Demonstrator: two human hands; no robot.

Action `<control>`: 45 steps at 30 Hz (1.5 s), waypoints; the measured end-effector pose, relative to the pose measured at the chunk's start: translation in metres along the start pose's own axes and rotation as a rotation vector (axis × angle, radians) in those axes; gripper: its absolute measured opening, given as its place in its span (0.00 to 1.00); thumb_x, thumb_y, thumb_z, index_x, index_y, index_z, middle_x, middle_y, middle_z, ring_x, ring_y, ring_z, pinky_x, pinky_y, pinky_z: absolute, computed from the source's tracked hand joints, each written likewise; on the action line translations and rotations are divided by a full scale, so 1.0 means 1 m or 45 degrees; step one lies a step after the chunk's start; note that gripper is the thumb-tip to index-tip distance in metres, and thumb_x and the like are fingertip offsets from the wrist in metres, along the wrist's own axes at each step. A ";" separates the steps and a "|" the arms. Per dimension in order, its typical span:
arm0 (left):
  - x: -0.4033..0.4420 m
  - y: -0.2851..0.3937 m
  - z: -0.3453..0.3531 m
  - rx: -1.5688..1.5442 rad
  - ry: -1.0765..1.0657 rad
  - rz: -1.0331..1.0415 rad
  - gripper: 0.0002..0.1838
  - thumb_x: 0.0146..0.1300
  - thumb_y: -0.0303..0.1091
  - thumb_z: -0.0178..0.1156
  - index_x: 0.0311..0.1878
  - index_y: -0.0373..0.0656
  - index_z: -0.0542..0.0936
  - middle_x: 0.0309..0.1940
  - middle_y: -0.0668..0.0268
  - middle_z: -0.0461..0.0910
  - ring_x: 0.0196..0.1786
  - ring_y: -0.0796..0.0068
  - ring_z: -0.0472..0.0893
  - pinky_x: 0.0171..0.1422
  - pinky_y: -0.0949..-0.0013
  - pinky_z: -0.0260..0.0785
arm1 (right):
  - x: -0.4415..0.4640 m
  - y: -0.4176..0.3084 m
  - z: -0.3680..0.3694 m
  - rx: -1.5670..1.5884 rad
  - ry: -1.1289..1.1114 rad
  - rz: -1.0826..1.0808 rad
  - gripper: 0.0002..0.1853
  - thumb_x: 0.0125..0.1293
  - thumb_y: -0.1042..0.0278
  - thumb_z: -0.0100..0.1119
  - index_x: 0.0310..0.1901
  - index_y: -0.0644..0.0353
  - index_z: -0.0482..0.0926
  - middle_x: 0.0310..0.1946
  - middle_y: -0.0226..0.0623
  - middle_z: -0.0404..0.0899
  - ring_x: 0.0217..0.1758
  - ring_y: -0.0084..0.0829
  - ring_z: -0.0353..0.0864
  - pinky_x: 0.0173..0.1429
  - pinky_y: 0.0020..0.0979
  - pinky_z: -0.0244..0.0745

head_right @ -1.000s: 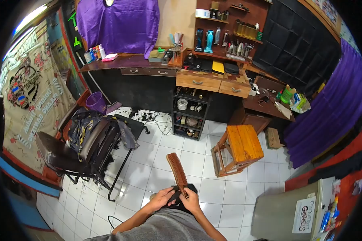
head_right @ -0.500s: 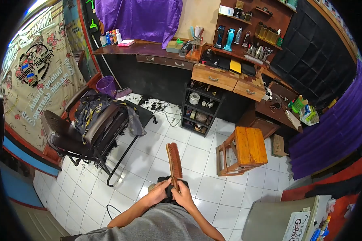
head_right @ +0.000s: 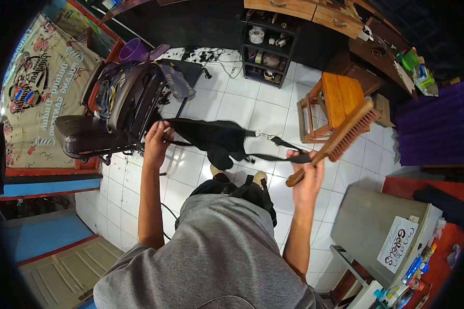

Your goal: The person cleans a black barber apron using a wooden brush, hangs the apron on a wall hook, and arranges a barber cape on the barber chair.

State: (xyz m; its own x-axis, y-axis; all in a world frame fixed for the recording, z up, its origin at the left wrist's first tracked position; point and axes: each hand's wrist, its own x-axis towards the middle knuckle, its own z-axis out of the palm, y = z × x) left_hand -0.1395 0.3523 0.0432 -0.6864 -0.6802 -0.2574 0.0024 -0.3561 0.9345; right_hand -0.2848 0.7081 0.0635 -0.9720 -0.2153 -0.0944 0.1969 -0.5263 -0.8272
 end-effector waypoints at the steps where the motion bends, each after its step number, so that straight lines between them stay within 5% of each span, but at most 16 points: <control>1: -0.007 0.012 0.010 -0.075 0.084 0.005 0.12 0.72 0.42 0.48 0.44 0.45 0.76 0.37 0.69 0.77 0.45 0.77 0.77 0.49 0.71 0.70 | 0.002 -0.010 -0.002 -0.041 0.026 0.012 0.07 0.65 0.75 0.43 0.44 0.60 0.63 0.40 0.46 0.73 0.47 0.44 0.79 0.58 0.47 0.72; 2: -0.005 0.013 0.002 -0.121 -0.016 0.042 0.11 0.72 0.42 0.47 0.43 0.46 0.73 0.47 0.63 0.77 0.55 0.66 0.76 0.58 0.56 0.71 | 0.002 -0.015 -0.003 0.039 0.006 0.041 0.07 0.64 0.73 0.45 0.43 0.60 0.64 0.39 0.45 0.72 0.44 0.43 0.79 0.55 0.45 0.74; 8: -0.025 0.050 0.048 -0.461 -0.136 0.236 0.10 0.73 0.40 0.43 0.42 0.45 0.67 0.41 0.63 0.75 0.51 0.62 0.78 0.56 0.46 0.72 | 0.006 -0.025 -0.036 0.325 -0.589 0.483 0.10 0.50 0.72 0.49 0.35 0.64 0.67 0.33 0.56 0.75 0.18 0.40 0.77 0.28 0.42 0.80; 12: -0.041 0.060 0.072 -0.475 -0.439 0.340 0.10 0.73 0.37 0.40 0.47 0.42 0.66 0.43 0.63 0.75 0.53 0.61 0.78 0.58 0.45 0.71 | 0.009 -0.005 -0.008 -0.316 -0.558 0.496 0.11 0.53 0.81 0.42 0.38 0.69 0.71 0.43 0.39 0.72 0.54 0.37 0.76 0.58 0.38 0.71; 15: -0.056 0.070 0.104 -0.580 -0.661 0.380 0.11 0.73 0.34 0.39 0.52 0.39 0.65 0.49 0.64 0.70 0.64 0.56 0.70 0.62 0.40 0.67 | 0.011 0.040 0.022 -0.693 -0.647 0.249 0.09 0.53 0.81 0.48 0.36 0.61 0.70 0.34 0.27 0.65 0.37 0.22 0.71 0.44 0.23 0.67; 18: -0.070 0.072 0.132 -0.526 -0.690 0.347 0.10 0.72 0.32 0.43 0.51 0.39 0.66 0.53 0.60 0.68 0.69 0.49 0.61 0.61 0.32 0.63 | 0.006 0.079 0.070 -1.203 -0.532 -0.328 0.21 0.46 0.66 0.72 0.36 0.65 0.71 0.33 0.32 0.63 0.34 0.28 0.65 0.38 0.27 0.64; 22: -0.079 0.078 0.129 -0.140 -0.768 0.321 0.08 0.72 0.30 0.43 0.48 0.38 0.66 0.56 0.52 0.68 0.65 0.50 0.67 0.54 0.47 0.75 | 0.015 0.101 0.098 -1.245 -0.330 -0.338 0.25 0.44 0.62 0.74 0.38 0.70 0.73 0.37 0.44 0.66 0.38 0.41 0.69 0.41 0.36 0.69; 23: -0.076 0.079 0.121 -0.005 -0.683 0.459 0.08 0.71 0.30 0.44 0.49 0.37 0.67 0.43 0.55 0.77 0.50 0.56 0.80 0.44 0.61 0.79 | 0.026 0.100 0.093 -1.224 -0.319 -0.181 0.19 0.47 0.67 0.68 0.37 0.70 0.74 0.45 0.51 0.68 0.48 0.45 0.69 0.51 0.41 0.68; 25: -0.073 0.102 0.096 0.269 -0.462 0.286 0.07 0.71 0.29 0.47 0.46 0.35 0.70 0.30 0.63 0.79 0.30 0.72 0.81 0.33 0.73 0.73 | 0.055 0.117 0.059 -1.526 -0.192 -0.782 0.14 0.49 0.69 0.63 0.36 0.69 0.76 0.55 0.58 0.65 0.61 0.53 0.63 0.63 0.47 0.59; 27: -0.053 0.099 0.073 1.022 -0.119 0.662 0.05 0.68 0.28 0.53 0.40 0.35 0.73 0.24 0.67 0.77 0.20 0.81 0.72 0.27 0.76 0.66 | 0.078 0.080 0.056 -1.617 -0.162 -0.729 0.13 0.50 0.70 0.61 0.36 0.69 0.77 0.63 0.60 0.60 0.69 0.59 0.52 0.71 0.53 0.46; 31: -0.030 0.105 0.036 1.389 -0.166 0.719 0.06 0.61 0.26 0.61 0.37 0.37 0.74 0.18 0.64 0.72 0.22 0.81 0.66 0.27 0.76 0.63 | 0.096 0.006 0.072 -1.787 -0.216 -0.894 0.17 0.49 0.72 0.61 0.43 0.66 0.78 0.65 0.57 0.58 0.69 0.62 0.52 0.69 0.53 0.53; 33: -0.031 0.114 0.041 1.318 -0.253 0.813 0.07 0.60 0.26 0.62 0.37 0.37 0.73 0.17 0.66 0.70 0.22 0.83 0.66 0.27 0.77 0.62 | 0.090 -0.022 0.086 -1.884 -0.170 -1.135 0.17 0.50 0.75 0.59 0.45 0.62 0.79 0.56 0.54 0.68 0.60 0.54 0.67 0.61 0.44 0.64; 36: -0.037 0.120 0.056 1.277 -0.233 0.787 0.23 0.47 0.36 0.74 0.46 0.43 0.75 0.20 0.66 0.72 0.22 0.80 0.71 0.27 0.76 0.65 | 0.091 -0.032 0.082 -1.211 -0.262 -0.582 0.15 0.51 0.76 0.55 0.43 0.63 0.78 0.25 0.37 0.71 0.26 0.32 0.68 0.36 0.31 0.67; 39: -0.022 0.061 0.066 1.447 -0.083 0.784 0.23 0.51 0.39 0.70 0.50 0.45 0.76 0.20 0.59 0.75 0.21 0.63 0.75 0.29 0.65 0.68 | 0.112 0.010 0.047 -1.214 -0.280 -0.601 0.15 0.52 0.75 0.55 0.44 0.66 0.76 0.25 0.37 0.68 0.27 0.29 0.66 0.35 0.30 0.66; 43: -0.018 0.024 0.069 0.919 -0.131 0.523 0.05 0.58 0.27 0.58 0.33 0.36 0.81 0.19 0.63 0.74 0.23 0.79 0.72 0.26 0.72 0.63 | 0.084 -0.008 0.048 -1.423 -0.125 -0.525 0.09 0.53 0.74 0.56 0.35 0.66 0.71 0.25 0.32 0.69 0.28 0.26 0.66 0.36 0.27 0.65; 45: -0.028 0.040 0.077 0.351 -0.314 0.218 0.10 0.60 0.26 0.55 0.46 0.39 0.77 0.21 0.76 0.71 0.24 0.83 0.70 0.28 0.77 0.61 | 0.070 -0.018 0.049 -1.094 0.025 -0.266 0.05 0.56 0.74 0.55 0.32 0.64 0.70 0.26 0.29 0.69 0.30 0.22 0.66 0.36 0.25 0.65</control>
State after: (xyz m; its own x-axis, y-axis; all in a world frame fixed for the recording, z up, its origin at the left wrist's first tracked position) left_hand -0.1761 0.4069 0.1074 -0.8469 -0.5287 -0.0566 -0.0398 -0.0430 0.9983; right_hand -0.3504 0.6616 0.0989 -0.9809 -0.1653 0.1021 -0.1417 0.2489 -0.9581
